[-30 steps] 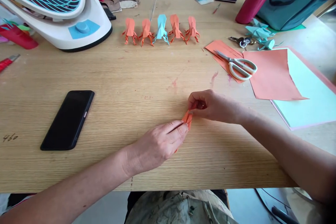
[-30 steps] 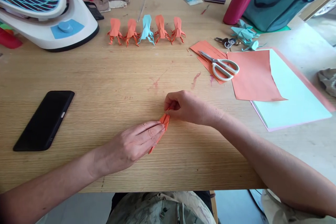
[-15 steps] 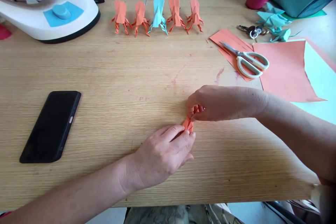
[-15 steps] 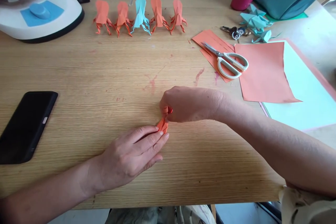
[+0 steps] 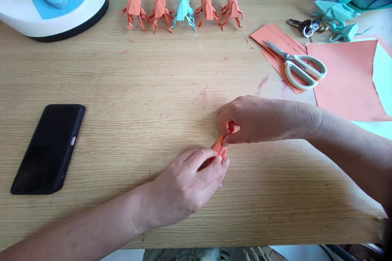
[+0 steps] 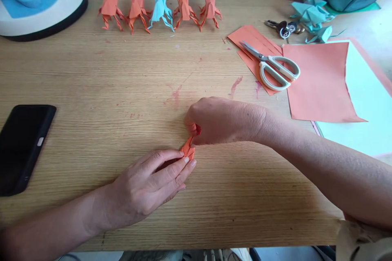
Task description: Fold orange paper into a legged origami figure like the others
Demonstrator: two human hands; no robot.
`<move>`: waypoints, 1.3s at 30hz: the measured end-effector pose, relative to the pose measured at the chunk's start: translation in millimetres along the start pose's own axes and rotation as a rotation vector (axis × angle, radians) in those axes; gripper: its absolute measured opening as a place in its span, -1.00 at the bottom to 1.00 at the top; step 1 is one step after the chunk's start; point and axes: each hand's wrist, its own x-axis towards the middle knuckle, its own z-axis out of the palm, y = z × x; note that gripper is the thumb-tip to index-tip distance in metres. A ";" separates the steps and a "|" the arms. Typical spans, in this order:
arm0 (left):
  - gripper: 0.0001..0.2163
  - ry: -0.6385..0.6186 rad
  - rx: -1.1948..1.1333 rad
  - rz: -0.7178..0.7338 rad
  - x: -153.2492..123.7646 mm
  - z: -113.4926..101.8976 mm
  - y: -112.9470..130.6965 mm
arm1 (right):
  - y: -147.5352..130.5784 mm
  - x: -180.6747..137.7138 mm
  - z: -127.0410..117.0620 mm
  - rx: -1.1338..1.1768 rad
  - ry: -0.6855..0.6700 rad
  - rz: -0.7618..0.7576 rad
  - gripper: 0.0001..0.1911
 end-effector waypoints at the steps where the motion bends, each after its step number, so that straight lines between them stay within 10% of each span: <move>1: -0.75 -0.001 0.000 0.001 0.0 0.5 -0.4 | -0.3 -0.2 0.8 0.008 0.012 -0.003 -0.87; 39: -0.73 -0.068 0.164 0.070 -5.7 -3.1 2.0 | -4.0 -23.9 20.6 -0.040 0.069 -0.287 -0.87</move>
